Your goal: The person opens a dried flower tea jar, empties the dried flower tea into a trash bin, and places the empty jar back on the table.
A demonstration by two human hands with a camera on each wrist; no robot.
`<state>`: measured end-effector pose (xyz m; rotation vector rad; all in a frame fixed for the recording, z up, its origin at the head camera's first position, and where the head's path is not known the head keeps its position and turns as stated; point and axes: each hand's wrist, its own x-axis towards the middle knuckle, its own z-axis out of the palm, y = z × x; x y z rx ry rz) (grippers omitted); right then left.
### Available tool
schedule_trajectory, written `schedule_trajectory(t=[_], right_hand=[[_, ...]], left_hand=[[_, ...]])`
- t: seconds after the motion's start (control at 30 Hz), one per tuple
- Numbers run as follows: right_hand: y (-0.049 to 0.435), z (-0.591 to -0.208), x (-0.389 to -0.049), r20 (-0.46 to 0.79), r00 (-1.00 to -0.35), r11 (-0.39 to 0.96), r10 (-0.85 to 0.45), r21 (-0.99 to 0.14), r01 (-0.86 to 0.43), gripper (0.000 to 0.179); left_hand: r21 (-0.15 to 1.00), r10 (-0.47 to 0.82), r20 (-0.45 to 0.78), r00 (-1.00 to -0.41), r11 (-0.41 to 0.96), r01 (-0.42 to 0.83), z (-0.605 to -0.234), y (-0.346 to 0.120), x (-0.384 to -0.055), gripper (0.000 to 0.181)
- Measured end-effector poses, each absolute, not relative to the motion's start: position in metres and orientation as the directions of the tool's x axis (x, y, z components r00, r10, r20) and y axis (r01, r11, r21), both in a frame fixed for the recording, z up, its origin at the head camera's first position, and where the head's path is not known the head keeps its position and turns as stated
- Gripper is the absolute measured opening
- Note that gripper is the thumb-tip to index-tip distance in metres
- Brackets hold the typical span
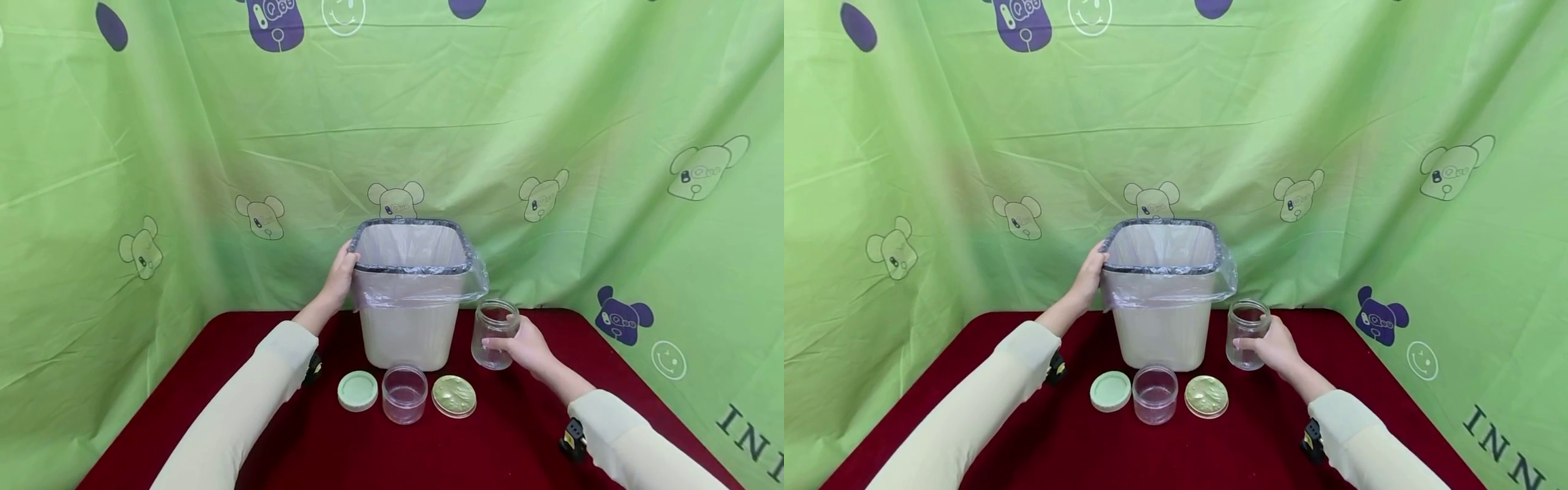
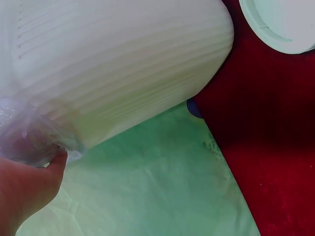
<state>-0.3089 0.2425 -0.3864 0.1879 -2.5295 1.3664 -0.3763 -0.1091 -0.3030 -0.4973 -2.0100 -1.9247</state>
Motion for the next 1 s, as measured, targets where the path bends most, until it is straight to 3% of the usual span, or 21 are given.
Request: schedule_trajectory(t=[0.5,0.8,1.0], right_hand=[[0.240,-0.413,-0.309,0.266,-0.964,0.505,0.016,-0.834,-0.222,0.051],[0.237,-0.420,-0.307,0.217,-0.975,0.493,0.046,-0.854,-0.166,0.074],[0.237,-0.424,-0.308,0.201,-0.979,0.471,0.043,-0.868,-0.158,0.078]], left_hand=[[0.897,0.043,0.440,-0.897,0.017,0.441,-0.303,-0.110,-0.376,0.061],[0.903,0.062,0.426,-0.903,0.029,0.428,-0.286,-0.107,-0.351,0.059],[0.893,0.045,0.449,-0.892,0.014,0.450,-0.297,-0.108,-0.367,0.059]])
